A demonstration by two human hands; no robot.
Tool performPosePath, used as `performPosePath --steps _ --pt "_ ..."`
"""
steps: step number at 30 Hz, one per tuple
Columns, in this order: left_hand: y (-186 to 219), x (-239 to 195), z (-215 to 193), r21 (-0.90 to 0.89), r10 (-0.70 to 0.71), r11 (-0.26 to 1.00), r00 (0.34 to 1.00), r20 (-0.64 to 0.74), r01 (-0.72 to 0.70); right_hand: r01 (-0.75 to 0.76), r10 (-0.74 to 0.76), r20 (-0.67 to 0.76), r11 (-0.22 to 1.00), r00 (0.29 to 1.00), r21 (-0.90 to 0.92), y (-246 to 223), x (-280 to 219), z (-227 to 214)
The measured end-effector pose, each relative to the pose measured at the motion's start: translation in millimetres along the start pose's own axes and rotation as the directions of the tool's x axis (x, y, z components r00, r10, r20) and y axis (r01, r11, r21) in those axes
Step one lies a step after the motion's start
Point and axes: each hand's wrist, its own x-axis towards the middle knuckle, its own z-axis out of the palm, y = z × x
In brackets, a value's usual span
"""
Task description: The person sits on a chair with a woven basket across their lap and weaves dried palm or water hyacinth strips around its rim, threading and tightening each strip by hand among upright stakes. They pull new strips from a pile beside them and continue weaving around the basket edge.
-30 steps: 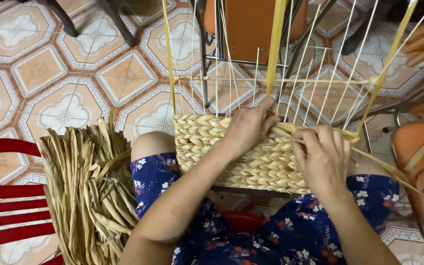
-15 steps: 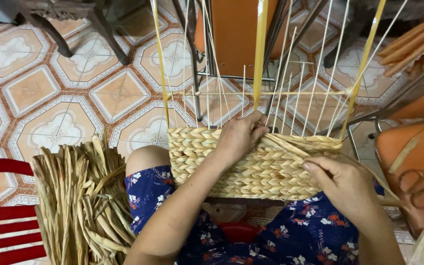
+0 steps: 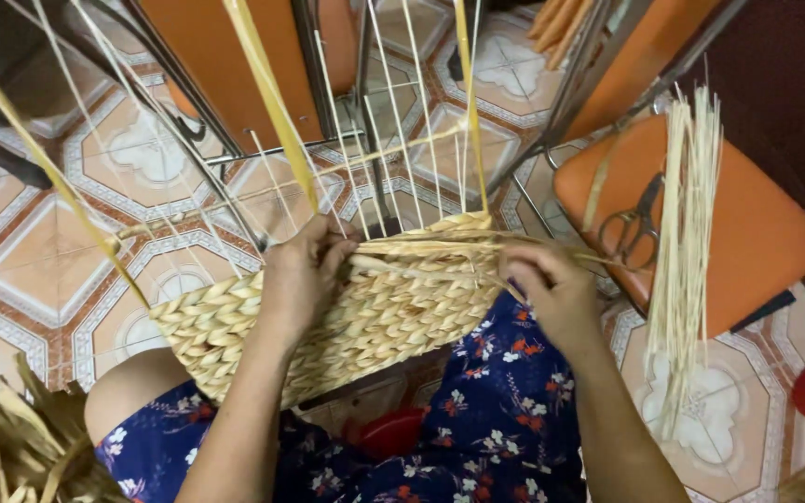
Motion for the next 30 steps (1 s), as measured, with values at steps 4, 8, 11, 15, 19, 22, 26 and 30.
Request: performPosePath --steps 4,8,11,15,19,22,26,30 --pt "-1.1 0.5 0.1 0.017 -0.008 1.0 0.999 -0.037 0.009 -0.197 0.214 -0.43 0.977 0.877 0.084 74.0 13.3 -58.2" --pt "5.9 -1.8 -3.4 -0.02 -0.039 0.999 0.999 -0.029 0.039 -0.343 0.204 -0.547 0.925 0.812 -0.164 179.0 22.2 -109.3" --pt "5.5 -0.4 -1.5 -0.028 -0.068 0.997 0.998 -0.001 0.068 -0.745 0.584 -0.501 0.632 0.639 -0.214 174.8 24.0 -119.9" --pt "3.8 -1.6 -3.1 -0.03 -0.066 0.997 0.998 -0.007 0.065 -0.718 0.601 -0.41 0.469 0.687 -0.515 183.2 23.3 -114.1" --pt "7.9 -4.2 -3.5 -0.064 -0.078 0.995 0.997 -0.011 0.078 -0.684 0.547 -0.417 0.513 0.726 -0.518 197.7 17.7 -117.2" --pt "4.8 -2.5 -3.1 -0.072 -0.071 0.995 0.997 -0.019 0.07 -0.676 0.504 -0.451 0.543 0.737 -0.497 198.0 13.3 -120.3" --pt "7.1 -3.4 -3.9 -0.072 -0.097 0.993 0.995 -0.006 0.096 -0.693 0.498 -0.482 0.526 0.721 -0.494 174.2 11.4 -123.1" --pt "8.2 -3.9 -3.1 -0.072 -0.111 0.991 0.994 -0.001 0.11 -0.626 0.48 -0.404 0.627 0.779 -0.464 174.3 -4.5 -125.8"
